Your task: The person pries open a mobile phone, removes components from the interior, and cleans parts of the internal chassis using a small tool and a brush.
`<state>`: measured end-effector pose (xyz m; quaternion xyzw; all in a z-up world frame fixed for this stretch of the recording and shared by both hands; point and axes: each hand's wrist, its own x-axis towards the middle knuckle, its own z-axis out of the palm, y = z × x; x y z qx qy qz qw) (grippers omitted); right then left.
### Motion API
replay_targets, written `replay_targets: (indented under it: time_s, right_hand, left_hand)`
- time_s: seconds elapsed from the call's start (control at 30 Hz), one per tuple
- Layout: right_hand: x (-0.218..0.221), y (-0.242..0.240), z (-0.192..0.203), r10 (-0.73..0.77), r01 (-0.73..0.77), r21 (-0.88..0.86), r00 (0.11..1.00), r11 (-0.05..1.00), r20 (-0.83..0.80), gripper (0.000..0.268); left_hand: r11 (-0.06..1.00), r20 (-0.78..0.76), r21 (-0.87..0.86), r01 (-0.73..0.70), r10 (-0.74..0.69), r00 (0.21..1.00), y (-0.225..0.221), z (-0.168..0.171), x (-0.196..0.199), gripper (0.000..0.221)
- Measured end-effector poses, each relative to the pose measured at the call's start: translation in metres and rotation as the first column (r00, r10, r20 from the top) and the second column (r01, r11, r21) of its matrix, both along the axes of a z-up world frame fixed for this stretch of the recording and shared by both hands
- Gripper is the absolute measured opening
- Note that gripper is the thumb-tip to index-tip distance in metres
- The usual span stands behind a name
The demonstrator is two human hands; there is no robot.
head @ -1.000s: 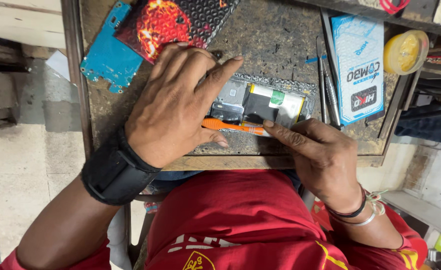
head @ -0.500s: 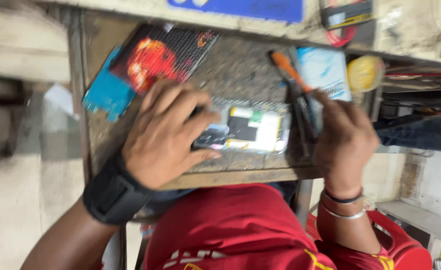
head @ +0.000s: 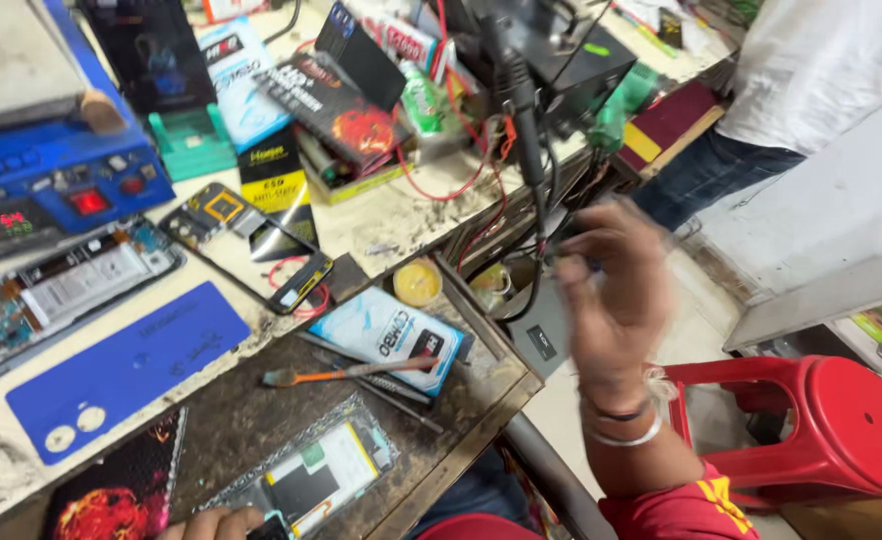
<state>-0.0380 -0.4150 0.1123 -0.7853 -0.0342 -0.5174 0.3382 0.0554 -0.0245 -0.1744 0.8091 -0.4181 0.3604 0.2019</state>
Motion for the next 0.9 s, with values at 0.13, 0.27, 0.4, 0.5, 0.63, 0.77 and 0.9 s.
replay_targets:
  time_s: [0.13, 0.27, 0.4, 0.5, 0.63, 0.77, 0.9]
  right_hand:
    - [-0.026, -0.027, 0.026, -0.037, -0.004, 0.143, 0.96, 0.99, 0.278, 0.058]
    - [-0.042, -0.046, 0.031, -0.105, 0.073, 0.105, 0.934, 0.992, 0.341, 0.058]
    - [-0.027, -0.068, 0.018, -0.011, -0.029, 0.266, 0.989, 0.963, 0.147, 0.056]
    - [-0.021, -0.056, 0.001, 0.039, -0.039, 0.334, 0.999, 0.942, 0.004, 0.061]
    - [-0.022, -0.038, -0.005, 0.175, -0.156, 0.437, 0.985, 0.886, -0.002, 0.066]
    - [-0.04, -0.033, 0.011, 0.012, -0.057, 0.177, 0.969, 0.982, 0.245, 0.054]
    - [-0.04, -0.035, 0.021, -0.108, 0.109, 0.024, 0.878, 0.994, 0.467, 0.047]
  left_hand:
    - [0.998, 0.131, 0.037, 0.044, -0.048, 0.99, -0.008, 0.007, 0.024, 0.023]
    - [0.995, 0.214, 0.084, 0.052, -0.069, 0.974, -0.002, 0.007, 0.015, 0.017]
    - [0.987, 0.305, 0.142, 0.073, -0.114, 0.946, 0.006, 0.006, 0.007, 0.023]
    - [0.986, 0.495, 0.138, 0.091, -0.149, 0.856, -0.002, 0.008, 0.025, 0.028]
    - [0.989, 0.435, 0.147, 0.031, -0.093, 0.896, -0.005, 0.004, 0.022, 0.031]
    - [0.992, 0.135, 0.124, -0.026, 0.009, 0.991, -0.005, -0.007, 0.014, 0.025]
    - [0.979, 0.183, 0.205, -0.012, -0.027, 0.983, -0.005, -0.007, 0.017, 0.018]
